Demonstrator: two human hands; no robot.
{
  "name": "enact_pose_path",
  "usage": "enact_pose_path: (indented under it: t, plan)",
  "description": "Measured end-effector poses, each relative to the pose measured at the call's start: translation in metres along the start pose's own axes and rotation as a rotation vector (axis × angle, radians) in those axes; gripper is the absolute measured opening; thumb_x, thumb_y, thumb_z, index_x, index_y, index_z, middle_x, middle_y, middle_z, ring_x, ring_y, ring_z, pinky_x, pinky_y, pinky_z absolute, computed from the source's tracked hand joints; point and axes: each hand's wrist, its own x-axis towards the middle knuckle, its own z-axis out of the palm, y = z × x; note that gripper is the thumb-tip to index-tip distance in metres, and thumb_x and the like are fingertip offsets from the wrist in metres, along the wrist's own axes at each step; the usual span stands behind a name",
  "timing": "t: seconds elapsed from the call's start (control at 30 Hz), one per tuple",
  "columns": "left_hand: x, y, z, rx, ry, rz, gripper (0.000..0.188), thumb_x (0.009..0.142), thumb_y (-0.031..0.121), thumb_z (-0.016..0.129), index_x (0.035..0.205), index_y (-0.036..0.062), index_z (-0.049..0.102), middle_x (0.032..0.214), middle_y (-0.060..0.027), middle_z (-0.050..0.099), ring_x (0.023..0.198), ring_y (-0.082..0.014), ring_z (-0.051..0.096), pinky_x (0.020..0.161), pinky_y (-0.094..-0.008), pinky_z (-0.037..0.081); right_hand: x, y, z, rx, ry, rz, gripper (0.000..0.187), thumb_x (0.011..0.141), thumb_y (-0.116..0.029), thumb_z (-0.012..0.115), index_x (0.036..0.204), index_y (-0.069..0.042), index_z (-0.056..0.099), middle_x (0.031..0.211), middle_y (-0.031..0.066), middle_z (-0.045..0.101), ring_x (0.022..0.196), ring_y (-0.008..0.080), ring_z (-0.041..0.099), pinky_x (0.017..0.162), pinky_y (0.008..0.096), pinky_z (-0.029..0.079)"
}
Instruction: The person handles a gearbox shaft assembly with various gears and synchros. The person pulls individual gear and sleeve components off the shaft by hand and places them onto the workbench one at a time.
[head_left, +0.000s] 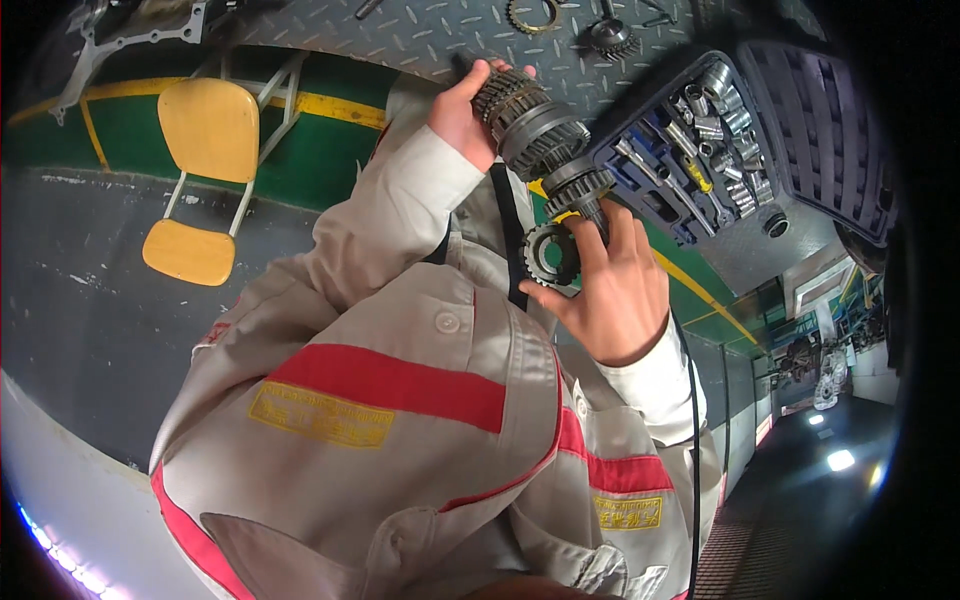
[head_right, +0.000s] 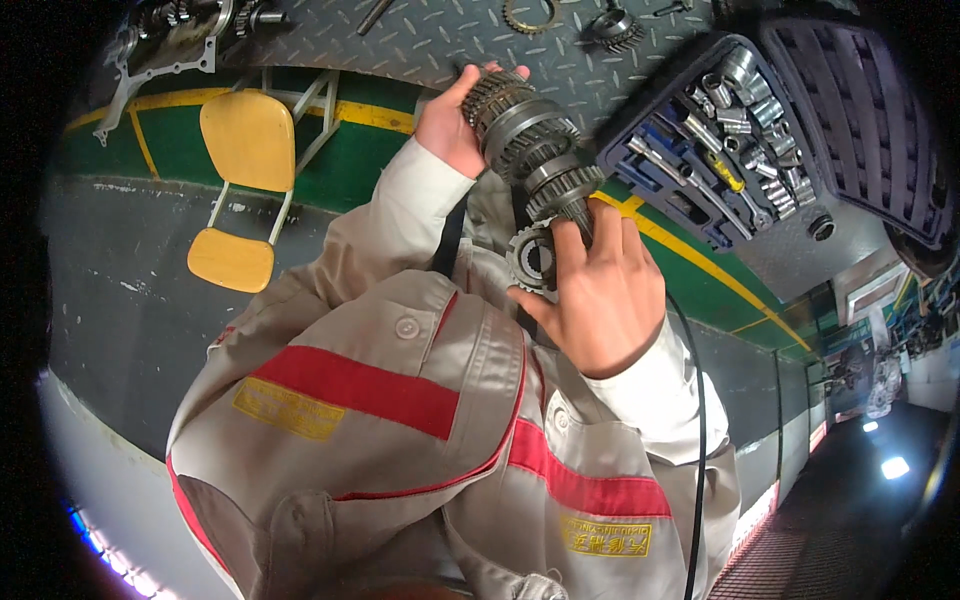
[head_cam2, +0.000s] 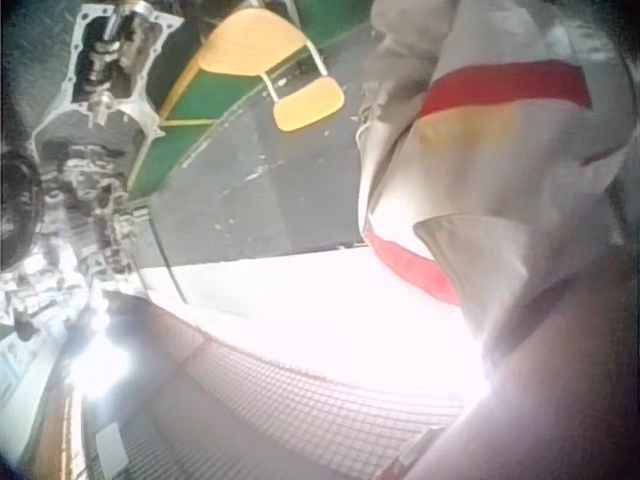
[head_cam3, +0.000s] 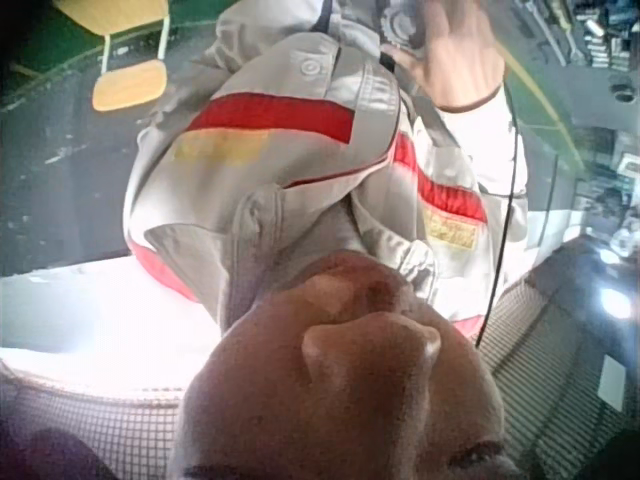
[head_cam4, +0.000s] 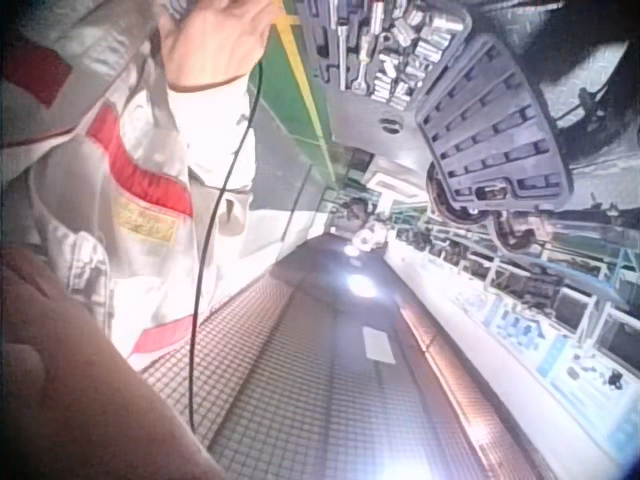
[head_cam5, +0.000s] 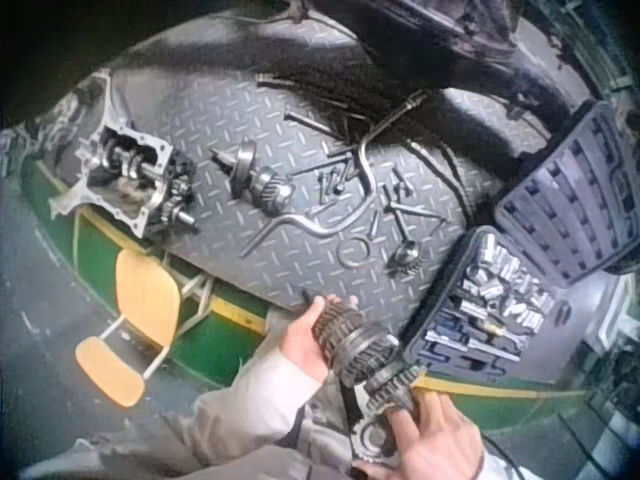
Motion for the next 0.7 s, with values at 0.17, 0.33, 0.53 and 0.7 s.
enact_pose_path:
  t: [0.17, 0.33, 0.53, 0.7]
  plan:
    - [0.01, 0.0, -0.015, -0.116, -0.079, -0.119, 0.028, 0.099, 0.031, 0.038, 0.105, 0.0079, 0.052, 0.126, -0.0164, 0.054, 0.108, -0.031, 0.055, 0.096, -0.0481, 0.043, 0.003, -0.014, -0.014, -0.114, -0.04, 0.026, 0.057, 0.057, -0.032, 0.081, 0.1, -0.003, 0.057, 0.106, 0.0198, 0.053, 0.088, 0.0323, 0.058, 0.068, 0.0372, 0.052]
    - [0.018, 0.004, -0.015, -0.169, -0.169, -0.115, 0.027, 0.099, 0.03, 0.037, 0.104, 0.0079, 0.052, 0.124, -0.0161, 0.055, 0.108, -0.0304, 0.055, 0.096, -0.0468, 0.043, 0.009, -0.014, -0.013, -0.07, -0.077, 0.122, 0.063, 0.054, -0.033, 0.083, 0.106, -0.006, 0.059, 0.113, 0.0159, 0.053, 0.091, 0.0319, 0.06, 0.068, 0.0398, 0.051]
    - [0.02, 0.001, -0.008, -0.146, -0.124, -0.097, 0.025, 0.098, 0.029, 0.04, 0.103, 0.0072, 0.052, 0.121, -0.0167, 0.056, 0.111, -0.0295, 0.053, 0.096, -0.0476, 0.042, 0.004, -0.009, -0.012, -0.047, -0.055, 0.121, 0.063, 0.055, -0.033, 0.083, 0.106, -0.006, 0.059, 0.113, 0.0156, 0.053, 0.091, 0.0322, 0.06, 0.068, 0.04, 0.051]
    - [0.018, 0.003, 0.006, 0.02, -0.176, 0.117, 0.025, 0.097, 0.028, 0.043, 0.104, 0.0055, 0.05, 0.117, -0.0139, 0.054, 0.112, -0.0274, 0.051, 0.096, -0.046, 0.042, 0.002, 0.01, 0.003, 0.056, -0.033, 0.101, 0.06, 0.059, -0.029, 0.081, 0.107, -0.003, 0.057, 0.115, 0.0202, 0.051, 0.094, 0.0355, 0.056, 0.075, 0.0404, 0.05]
